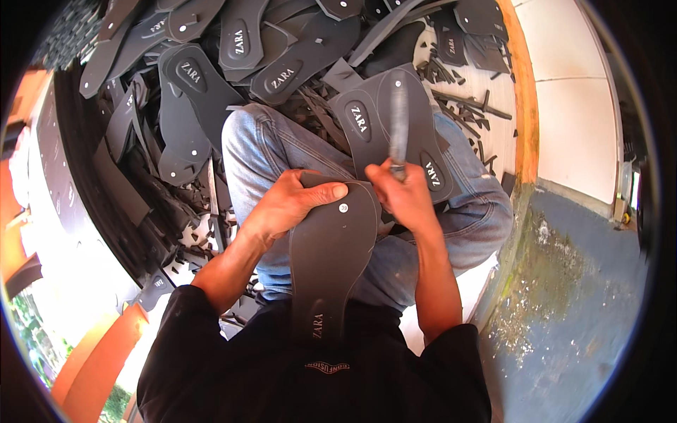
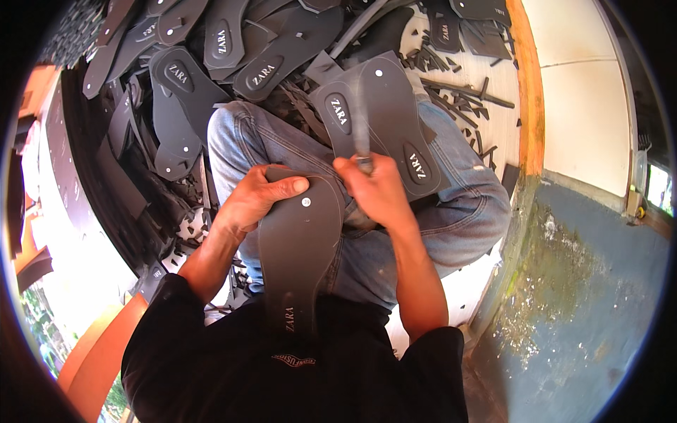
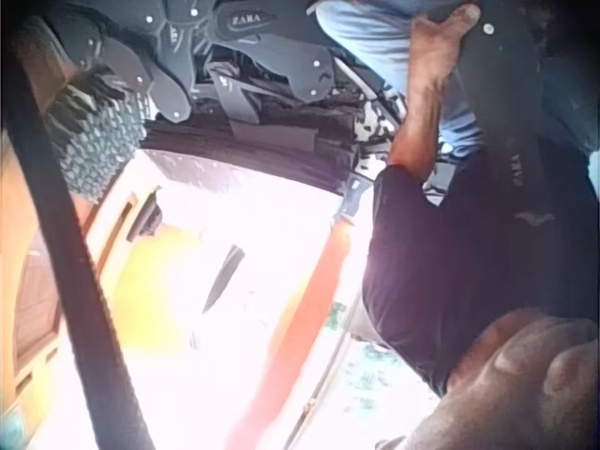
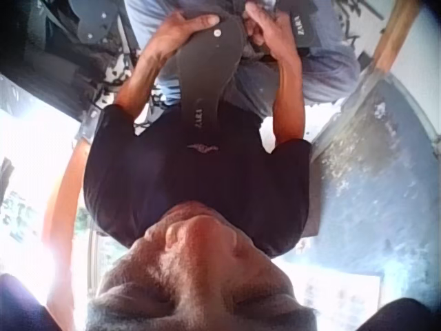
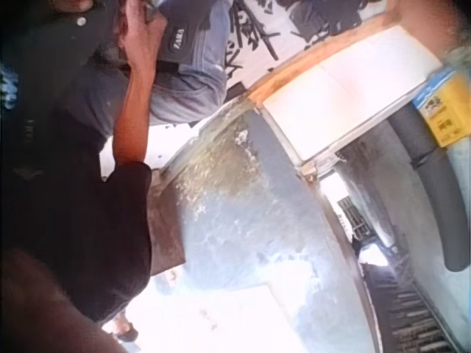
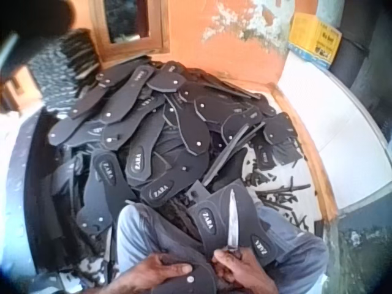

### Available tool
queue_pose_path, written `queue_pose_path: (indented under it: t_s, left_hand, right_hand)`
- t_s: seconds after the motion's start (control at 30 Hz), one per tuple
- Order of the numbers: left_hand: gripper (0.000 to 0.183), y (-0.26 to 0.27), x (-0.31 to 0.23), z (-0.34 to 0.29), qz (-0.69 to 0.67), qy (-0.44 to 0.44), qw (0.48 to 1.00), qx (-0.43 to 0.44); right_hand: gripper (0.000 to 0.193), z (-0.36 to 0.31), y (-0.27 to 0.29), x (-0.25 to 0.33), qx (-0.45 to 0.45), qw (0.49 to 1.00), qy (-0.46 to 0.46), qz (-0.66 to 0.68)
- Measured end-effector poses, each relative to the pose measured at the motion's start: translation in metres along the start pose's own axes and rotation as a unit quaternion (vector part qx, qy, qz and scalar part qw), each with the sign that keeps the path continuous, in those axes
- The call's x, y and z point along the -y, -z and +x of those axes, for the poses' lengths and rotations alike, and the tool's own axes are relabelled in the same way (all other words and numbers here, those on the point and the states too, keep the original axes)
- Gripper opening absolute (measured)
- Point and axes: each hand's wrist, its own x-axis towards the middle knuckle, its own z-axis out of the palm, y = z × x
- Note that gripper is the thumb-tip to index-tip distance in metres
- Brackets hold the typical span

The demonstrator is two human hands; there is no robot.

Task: The person cuts out shoe insoles from a large sheet of material using a knife while sitting on the floor.

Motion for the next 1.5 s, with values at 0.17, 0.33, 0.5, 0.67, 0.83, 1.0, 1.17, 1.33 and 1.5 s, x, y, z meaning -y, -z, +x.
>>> queue_pose_path:
  t_s: [0.17, 0.33, 0.5, 0.67, 0.83, 1.0, 1.17, 1.33, 1.5]
  left_hand:
    - [0.041, 0.005, 0.014, 0.025, -0.151, -0.001, 0.989, -0.002]
    - [0.034, -0.008, 0.043, 0.039, -0.169, -0.165, 0.971, 0.041]
    - [0.023, -0.082, 0.046, 0.042, -0.291, -0.202, 0.935, 0.021]
    - [0.026, -0.106, 0.036, 0.036, -0.319, -0.087, 0.942, -0.05]
    - [0.028, -0.119, 0.048, 0.035, -0.314, -0.089, 0.945, -0.039]
    - [0.027, -0.116, 0.053, 0.036, -0.306, -0.083, 0.948, -0.037]
    - [0.025, -0.105, 0.06, 0.036, -0.303, -0.097, 0.948, -0.018]
    - [0.023, -0.084, 0.079, 0.025, -0.274, -0.115, 0.955, 0.003]
    - [0.024, -0.067, 0.102, 0.002, -0.242, -0.086, 0.966, 0.001]
  right_hand:
    - [0.025, -0.009, 0.008, 0.015, -0.003, 0.993, -0.04, 0.111]
    - [0.022, -0.028, 0.037, 0.033, -0.25, 0.936, 0.06, 0.239]
    - [0.017, -0.056, -0.014, 0.01, -0.255, 0.951, 0.155, 0.086]
    - [0.029, -0.087, 0.005, -0.012, -0.278, 0.956, 0.092, 0.029]
    - [0.042, -0.115, 0.023, -0.048, -0.341, 0.892, 0.012, -0.296]
    - [0.039, -0.116, 0.018, -0.059, -0.342, 0.879, -0.008, -0.333]
    - [0.031, -0.113, 0.011, -0.059, -0.322, 0.883, -0.052, -0.337]
    - [0.022, -0.082, 0.009, -0.042, -0.26, 0.905, -0.018, -0.335]
    - [0.018, -0.047, 0.01, -0.019, -0.202, 0.929, 0.022, -0.309]
